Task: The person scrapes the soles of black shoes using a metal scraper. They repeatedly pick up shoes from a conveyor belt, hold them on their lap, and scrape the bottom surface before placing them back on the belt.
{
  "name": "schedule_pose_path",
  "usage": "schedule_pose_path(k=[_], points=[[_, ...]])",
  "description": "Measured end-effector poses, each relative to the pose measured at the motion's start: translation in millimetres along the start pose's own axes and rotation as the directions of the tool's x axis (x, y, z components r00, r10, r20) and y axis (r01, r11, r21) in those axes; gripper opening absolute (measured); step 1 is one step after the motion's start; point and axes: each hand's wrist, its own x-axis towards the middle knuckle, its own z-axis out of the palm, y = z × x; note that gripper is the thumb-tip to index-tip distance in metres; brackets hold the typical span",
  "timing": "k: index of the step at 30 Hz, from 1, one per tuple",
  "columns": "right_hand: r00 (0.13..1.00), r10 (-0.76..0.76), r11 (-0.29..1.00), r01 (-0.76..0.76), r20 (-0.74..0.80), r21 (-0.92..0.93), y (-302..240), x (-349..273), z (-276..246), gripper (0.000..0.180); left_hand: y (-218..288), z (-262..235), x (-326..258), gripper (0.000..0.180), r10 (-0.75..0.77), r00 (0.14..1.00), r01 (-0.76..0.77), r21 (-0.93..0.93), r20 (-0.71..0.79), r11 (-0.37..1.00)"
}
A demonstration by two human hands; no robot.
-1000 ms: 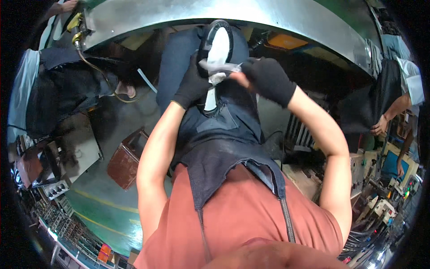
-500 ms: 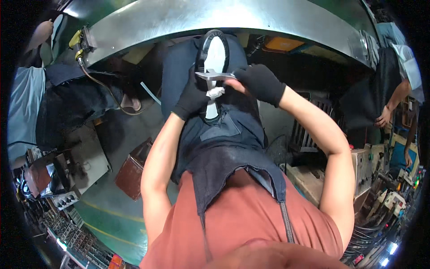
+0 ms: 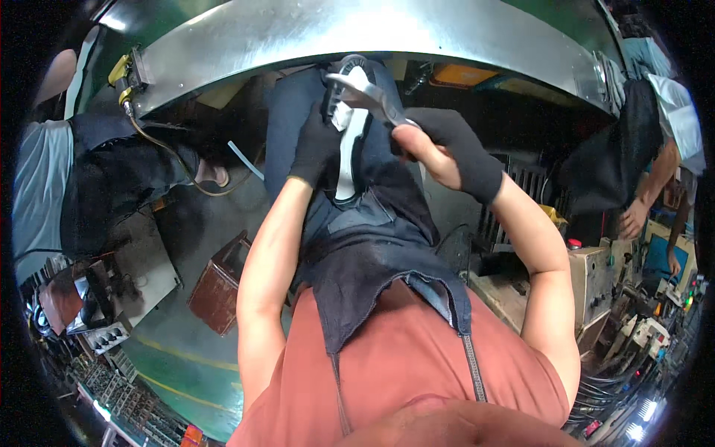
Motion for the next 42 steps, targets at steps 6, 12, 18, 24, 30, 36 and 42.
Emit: schedule_pose_path(k=[6,12,18,24,30,36,42], points=[[0.999,0.025,0.946,-0.033,-0.029,-0.322,53,14,24,0.040,-9,3,-24,0.076,0.160,0.978,-0.148,-0.097,0.131,0.984],[0.979,0.193,0.972,-0.201,-0.073,-0.124,84,7,35,0.052,3,-7,-35,0.072,0.134,0.991,-0.128,-0.170,0.028,0.977],[0.605,0.782,0.607,-0.683,-0.151,0.405,147,-89,120,0.066,23,-10,-34,0.052,-0.011,0.999,-0.010,-0.574,-0.032,0.819],[0.480,0.873,0.423,-0.656,-0.086,0.625,156,-56,142,0.071,146,-44,143,0.045,-0.099,0.956,0.268,-0.678,0.278,0.685],[0.485,0.868,0.341,-0.736,0.105,0.585,203,18,106,0.074,156,-31,272,0.046,0.420,0.869,-0.429,-0.022,0.263,0.903],[0.573,0.819,0.469,-0.641,-0.026,0.607,170,68,56,0.045,155,-98,381,0.054,0.516,0.753,-0.657,0.508,0.409,0.557],[0.609,0.791,0.468,-0.665,0.060,0.583,167,93,46,0.039,132,-102,487,0.062,0.440,0.874,-0.189,0.978,0.206,-0.083]])
